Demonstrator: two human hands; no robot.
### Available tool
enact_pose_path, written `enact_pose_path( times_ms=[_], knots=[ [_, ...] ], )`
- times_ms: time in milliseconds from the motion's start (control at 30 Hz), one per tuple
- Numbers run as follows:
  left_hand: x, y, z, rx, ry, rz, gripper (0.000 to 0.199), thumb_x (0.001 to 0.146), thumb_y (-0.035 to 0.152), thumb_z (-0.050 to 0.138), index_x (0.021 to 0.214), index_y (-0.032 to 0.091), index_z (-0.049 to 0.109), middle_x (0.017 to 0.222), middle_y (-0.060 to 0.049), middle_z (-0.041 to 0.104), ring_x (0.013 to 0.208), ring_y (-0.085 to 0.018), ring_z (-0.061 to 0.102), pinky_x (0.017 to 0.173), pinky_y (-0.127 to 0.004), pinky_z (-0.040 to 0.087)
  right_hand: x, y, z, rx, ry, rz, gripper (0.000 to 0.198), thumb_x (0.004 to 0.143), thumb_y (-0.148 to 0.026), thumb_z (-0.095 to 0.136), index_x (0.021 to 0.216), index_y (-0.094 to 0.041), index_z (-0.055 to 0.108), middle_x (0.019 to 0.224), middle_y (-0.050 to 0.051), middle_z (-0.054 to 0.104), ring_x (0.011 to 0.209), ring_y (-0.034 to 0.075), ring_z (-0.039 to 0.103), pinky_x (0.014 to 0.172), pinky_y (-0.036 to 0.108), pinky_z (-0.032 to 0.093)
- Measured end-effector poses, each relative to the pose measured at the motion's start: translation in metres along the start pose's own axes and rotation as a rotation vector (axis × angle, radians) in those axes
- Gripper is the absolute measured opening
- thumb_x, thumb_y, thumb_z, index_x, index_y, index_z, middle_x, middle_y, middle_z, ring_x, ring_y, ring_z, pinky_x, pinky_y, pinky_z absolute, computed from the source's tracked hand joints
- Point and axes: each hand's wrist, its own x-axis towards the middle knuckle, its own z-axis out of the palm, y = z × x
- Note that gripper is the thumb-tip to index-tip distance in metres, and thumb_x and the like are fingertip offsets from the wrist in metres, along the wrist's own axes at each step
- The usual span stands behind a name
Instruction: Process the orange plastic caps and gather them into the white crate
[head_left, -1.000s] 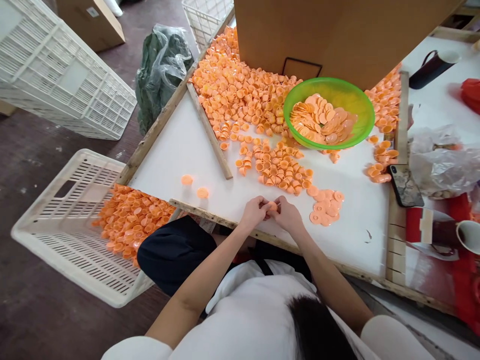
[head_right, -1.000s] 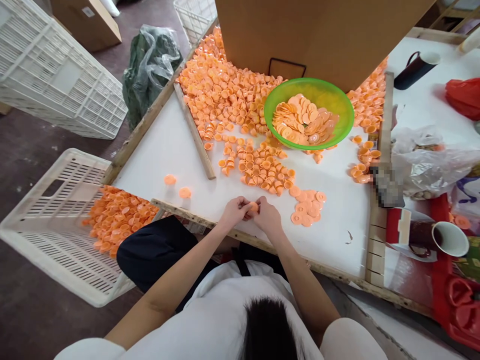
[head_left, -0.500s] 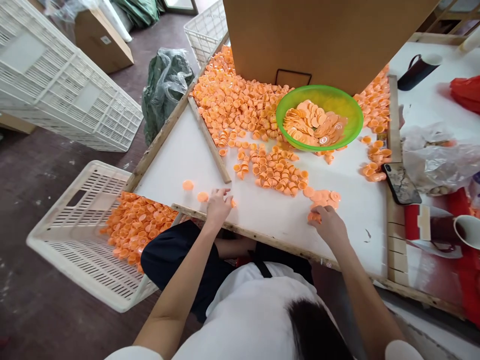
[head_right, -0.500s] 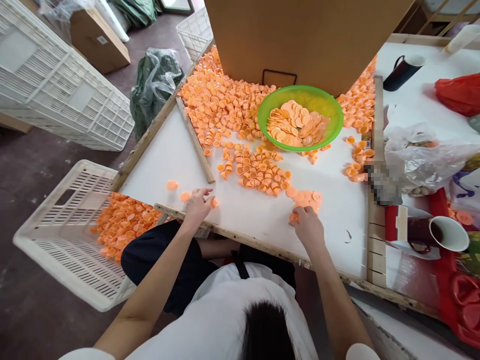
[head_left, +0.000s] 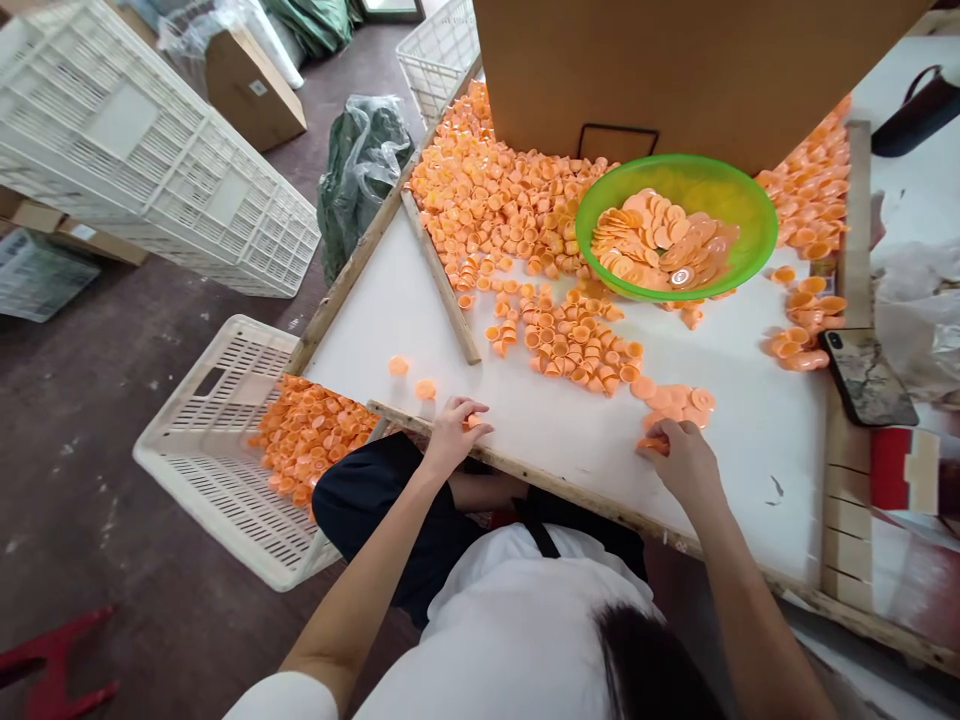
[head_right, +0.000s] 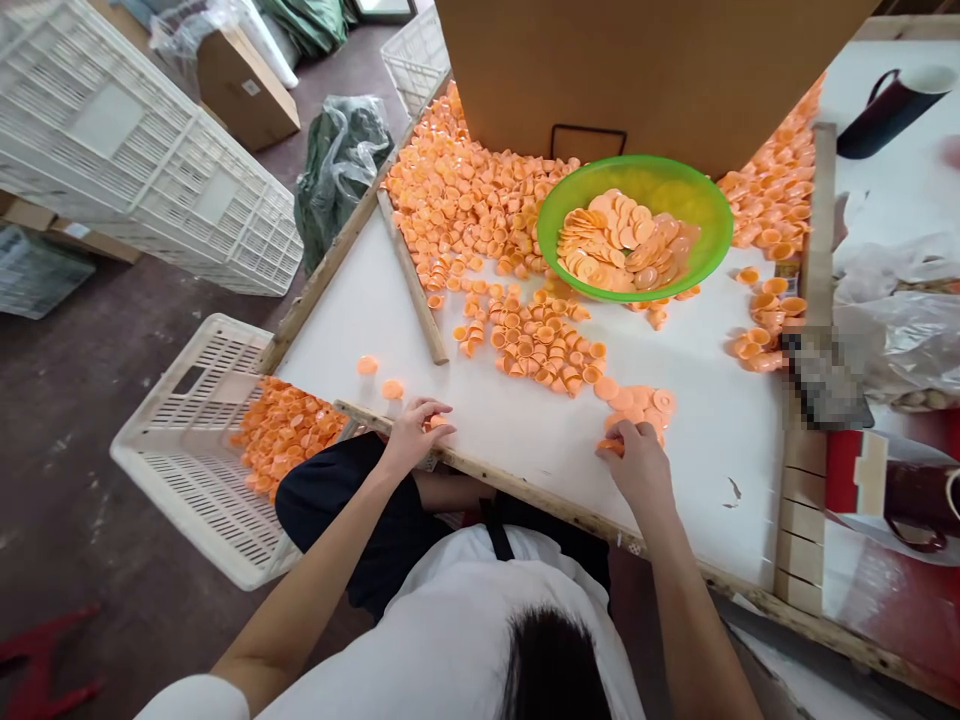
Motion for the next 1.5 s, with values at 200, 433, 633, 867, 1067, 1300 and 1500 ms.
enact_pose_path(
  times_ms=[200,433,633,867,1067,1300,1500],
  knots=[
    [0.021,-0.020,-0.001,-0.330,0.080,-0.005,0.027,0.072,0.026,0.067,0.097,0.017,0.066,0.102,-0.006,0.054,0.090,-0.015,0.058,0.080,-0.030,0.050,0.001,-0.017,-0.004,0.106,0.039,-0.064,0.016,0.076,-0.038,0.058,0.075,-0.021,0.057,0.078,0.001,0.051,0.063,0.014,0.050,0.060,0.029,0.039],
    [0.036,-0.038,-0.042,0.045,0.058,0.120,0.029,0.072,0.019,0.064,0.101,0.020,0.064,0.107,-0.005,0.058,0.102,-0.019,0.056,0.096,-0.038,0.043,-0.006,-0.030,0.002,0.231,-0.021,-0.060,0.029,0.075,-0.050,0.057,0.072,-0.021,0.056,0.080,0.003,0.059,0.062,0.015,0.053,0.059,0.029,0.041],
    [0.036,-0.003,-0.030,0.211,0.288,0.221,0.022,0.081,0.021,0.059,0.103,0.021,0.062,0.112,-0.008,0.055,0.109,-0.022,0.052,0.097,-0.041,0.043,-0.007,-0.038,0.020,0.457,-0.125,0.093,0.025,0.075,-0.046,0.057,0.080,-0.022,0.057,0.075,0.002,0.063,0.057,0.014,0.058,0.054,0.028,0.044],
    [0.086,0.050,0.058,0.093,0.049,0.239,0.030,0.079,0.020,0.062,0.109,0.020,0.058,0.108,-0.007,0.058,0.084,-0.016,0.058,0.077,-0.033,0.050,-0.002,-0.047,0.023,0.692,-0.176,0.099,0.028,0.073,-0.046,0.063,0.081,-0.020,0.059,0.073,0.003,0.065,0.070,0.017,0.064,0.067,0.031,0.051],
    [0.084,0.044,0.051,0.088,0.060,0.233,0.022,0.079,0.022,0.061,0.101,0.019,0.058,0.093,-0.004,0.060,0.081,-0.015,0.056,0.075,-0.030,0.048,-0.005,-0.027,0.027,0.857,-0.107,0.110,0.033,0.071,-0.047,0.068,0.087,-0.019,0.059,0.092,0.007,0.067,0.079,0.018,0.064,0.074,0.034,0.052],
    [0.016,0.066,0.064,0.199,-0.167,0.394,0.024,0.081,0.011,0.052,0.101,0.020,0.062,0.098,-0.007,0.052,0.096,-0.019,0.051,0.086,-0.033,0.047,0.003,-0.030,0.029,0.833,-0.135,0.159,0.040,0.066,-0.040,0.071,0.099,-0.019,0.061,0.096,0.008,0.066,0.081,0.018,0.063,0.076,0.035,0.053],
    [-0.005,0.070,0.091,0.066,-0.304,0.369,0.039,0.077,0.004,0.048,0.110,0.020,0.060,0.102,-0.007,0.052,0.101,-0.019,0.051,0.090,-0.034,0.047,-0.001,-0.038,0.030,0.797,-0.124,0.133,0.036,0.067,-0.042,0.069,0.092,-0.017,0.063,0.082,0.006,0.065,0.074,0.017,0.061,0.070,0.034,0.053]
  ],
)
